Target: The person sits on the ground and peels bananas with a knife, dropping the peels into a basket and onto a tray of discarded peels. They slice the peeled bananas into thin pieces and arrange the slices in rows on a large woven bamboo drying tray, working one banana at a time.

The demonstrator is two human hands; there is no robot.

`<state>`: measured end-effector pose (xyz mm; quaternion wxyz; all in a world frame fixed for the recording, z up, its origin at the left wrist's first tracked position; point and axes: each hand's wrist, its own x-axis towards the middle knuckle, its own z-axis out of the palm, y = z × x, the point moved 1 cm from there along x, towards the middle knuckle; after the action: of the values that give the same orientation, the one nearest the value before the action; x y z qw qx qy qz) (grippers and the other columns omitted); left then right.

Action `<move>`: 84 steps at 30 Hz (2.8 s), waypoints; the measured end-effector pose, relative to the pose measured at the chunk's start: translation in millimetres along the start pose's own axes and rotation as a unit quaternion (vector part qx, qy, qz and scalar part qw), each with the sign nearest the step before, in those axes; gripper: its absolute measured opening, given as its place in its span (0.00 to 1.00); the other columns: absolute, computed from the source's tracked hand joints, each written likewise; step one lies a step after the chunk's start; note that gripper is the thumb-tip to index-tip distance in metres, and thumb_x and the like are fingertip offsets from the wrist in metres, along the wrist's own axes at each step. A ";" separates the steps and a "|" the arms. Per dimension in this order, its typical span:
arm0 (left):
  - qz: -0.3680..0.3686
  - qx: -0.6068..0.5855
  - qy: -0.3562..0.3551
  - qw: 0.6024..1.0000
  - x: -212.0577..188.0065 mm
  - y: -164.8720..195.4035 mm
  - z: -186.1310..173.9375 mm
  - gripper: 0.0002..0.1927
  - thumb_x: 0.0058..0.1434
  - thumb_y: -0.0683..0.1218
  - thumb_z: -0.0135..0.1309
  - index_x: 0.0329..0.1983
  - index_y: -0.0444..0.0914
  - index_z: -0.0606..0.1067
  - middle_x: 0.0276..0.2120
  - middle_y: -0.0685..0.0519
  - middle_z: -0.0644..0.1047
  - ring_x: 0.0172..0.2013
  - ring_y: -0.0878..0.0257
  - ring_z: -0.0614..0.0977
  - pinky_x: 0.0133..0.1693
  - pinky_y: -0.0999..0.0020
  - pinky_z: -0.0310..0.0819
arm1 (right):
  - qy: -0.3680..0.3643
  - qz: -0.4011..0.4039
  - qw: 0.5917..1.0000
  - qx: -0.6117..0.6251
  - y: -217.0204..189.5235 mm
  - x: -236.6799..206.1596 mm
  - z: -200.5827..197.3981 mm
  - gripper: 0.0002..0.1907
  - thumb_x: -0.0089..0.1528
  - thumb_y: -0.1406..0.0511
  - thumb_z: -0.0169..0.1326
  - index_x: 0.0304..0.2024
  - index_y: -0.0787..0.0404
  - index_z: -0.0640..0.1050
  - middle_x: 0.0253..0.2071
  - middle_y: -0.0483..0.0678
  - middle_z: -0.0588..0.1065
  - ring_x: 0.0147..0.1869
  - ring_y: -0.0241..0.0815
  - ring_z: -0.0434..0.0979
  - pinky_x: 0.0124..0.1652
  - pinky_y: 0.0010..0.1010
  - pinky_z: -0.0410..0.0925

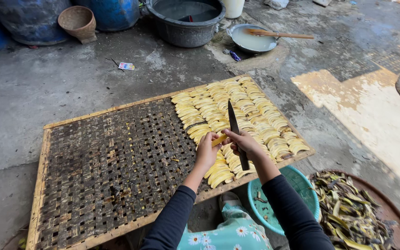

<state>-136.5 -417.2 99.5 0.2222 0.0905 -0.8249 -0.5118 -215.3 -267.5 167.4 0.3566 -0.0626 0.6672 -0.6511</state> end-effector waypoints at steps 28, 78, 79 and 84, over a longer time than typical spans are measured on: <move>-0.192 -0.023 0.055 0.980 181.3 -241.8 0.8 0.52 0.41 0.36 0.74 0.64 0.42 0.53 0.46 0.44 0.73 0.40 0.56 0.77 0.43 0.61 0.78 | 0.130 -0.040 0.974 -0.180 56.9 308.7 36.2 0.06 0.60 0.68 0.59 0.33 0.67 0.78 0.18 0.44 0.70 0.16 0.35 0.67 0.18 0.29 0.62; -0.425 -0.302 0.414 0.746 353.1 -350.8 -78.5 0.16 0.62 0.41 0.61 0.49 0.28 0.72 0.38 0.44 0.82 0.32 0.62 0.86 0.32 0.73 0.87 | 0.186 -0.205 0.887 -0.370 62.6 279.0 -44.6 0.15 0.61 0.66 0.61 0.51 0.56 0.82 0.46 0.48 0.74 0.42 0.40 0.75 0.41 0.29 0.69; -0.420 -0.288 0.423 0.749 353.7 -351.8 -77.7 0.19 0.61 0.39 0.61 0.52 0.30 0.69 0.38 0.44 0.80 0.32 0.62 0.86 0.32 0.73 0.87 | 0.194 -0.196 0.889 -0.366 62.7 278.2 -46.4 0.15 0.61 0.66 0.61 0.51 0.56 0.82 0.46 0.47 0.74 0.41 0.41 0.75 0.41 0.29 0.69; -0.392 -0.040 0.336 0.856 352.1 -339.1 -84.4 0.22 0.60 0.42 0.64 0.54 0.33 0.70 0.40 0.45 0.82 0.35 0.58 0.87 0.32 0.67 0.83 | 0.198 -0.204 0.876 -0.390 62.1 271.5 -56.2 0.15 0.61 0.65 0.62 0.50 0.56 0.82 0.44 0.47 0.75 0.42 0.40 0.75 0.42 0.29 0.68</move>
<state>-435.8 -773.7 -72.1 0.2697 0.5640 -0.5753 -0.5274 -423.3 -360.9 -2.1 0.0229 -0.2007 0.8961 -0.3953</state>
